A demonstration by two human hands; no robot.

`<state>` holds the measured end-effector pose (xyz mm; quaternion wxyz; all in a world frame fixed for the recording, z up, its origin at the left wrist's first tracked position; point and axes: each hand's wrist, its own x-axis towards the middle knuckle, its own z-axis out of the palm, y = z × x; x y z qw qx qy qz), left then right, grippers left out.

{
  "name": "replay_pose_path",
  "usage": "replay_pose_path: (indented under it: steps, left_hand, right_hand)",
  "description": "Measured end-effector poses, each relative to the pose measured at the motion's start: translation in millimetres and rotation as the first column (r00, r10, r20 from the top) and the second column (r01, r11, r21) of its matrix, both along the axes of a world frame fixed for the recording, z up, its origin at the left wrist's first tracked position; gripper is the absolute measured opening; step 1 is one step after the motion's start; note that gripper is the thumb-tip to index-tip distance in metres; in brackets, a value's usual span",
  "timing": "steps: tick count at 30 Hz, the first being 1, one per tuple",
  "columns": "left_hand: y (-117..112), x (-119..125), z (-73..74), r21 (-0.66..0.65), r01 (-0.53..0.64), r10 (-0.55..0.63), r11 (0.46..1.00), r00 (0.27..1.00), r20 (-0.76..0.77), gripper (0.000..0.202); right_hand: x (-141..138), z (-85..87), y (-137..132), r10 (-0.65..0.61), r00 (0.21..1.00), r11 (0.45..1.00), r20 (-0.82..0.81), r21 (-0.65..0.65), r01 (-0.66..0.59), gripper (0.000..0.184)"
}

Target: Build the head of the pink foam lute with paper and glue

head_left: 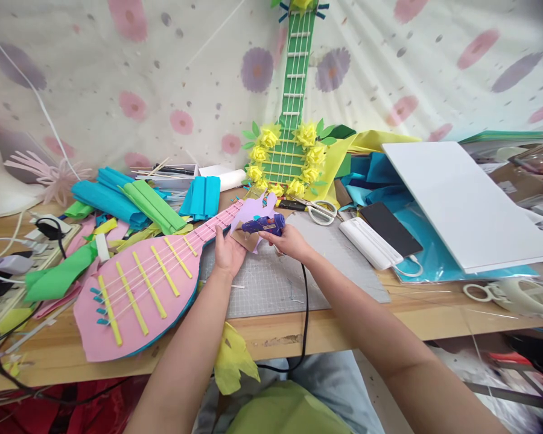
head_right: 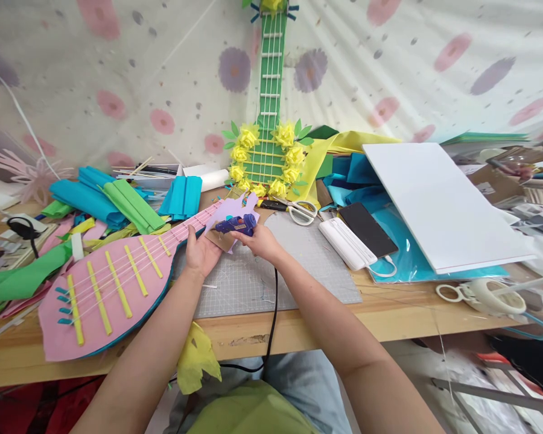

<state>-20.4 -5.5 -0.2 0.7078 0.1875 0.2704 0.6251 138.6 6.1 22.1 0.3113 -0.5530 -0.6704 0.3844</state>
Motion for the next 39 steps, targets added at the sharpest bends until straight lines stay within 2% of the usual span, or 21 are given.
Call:
replay_pose_path:
  steps: [11, 21, 29, 39]
  left_hand:
    - [1, 1, -2.2, -0.004, 0.0, 0.0, 1.0, 1.0, 0.002, 0.061]
    - [0, 2, 3.0, -0.035, -0.023, 0.022, 0.999, 1.0, -0.007, 0.053]
    - [3, 4, -1.4, -0.064, -0.089, 0.088, 0.994, 0.996, -0.014, 0.033]
    - [5, 2, -2.0, -0.06, -0.1, 0.1, 0.993, 0.995, 0.011, 0.04]
  right_hand:
    - [4, -6.1, 12, -0.065, 0.995, 0.997, 0.075, 0.053, 0.061, 0.041]
    - [4, -2.7, 15, -0.084, 0.99, 0.995, 0.115, 0.06, 0.077, 0.039]
    - [6, -0.3, 14, -0.081, 0.988, 0.995, 0.128, 0.061, 0.073, 0.038]
    - [15, -4.0, 11, -0.085, 0.98, 0.996, 0.178, 0.049, 0.077, 0.039]
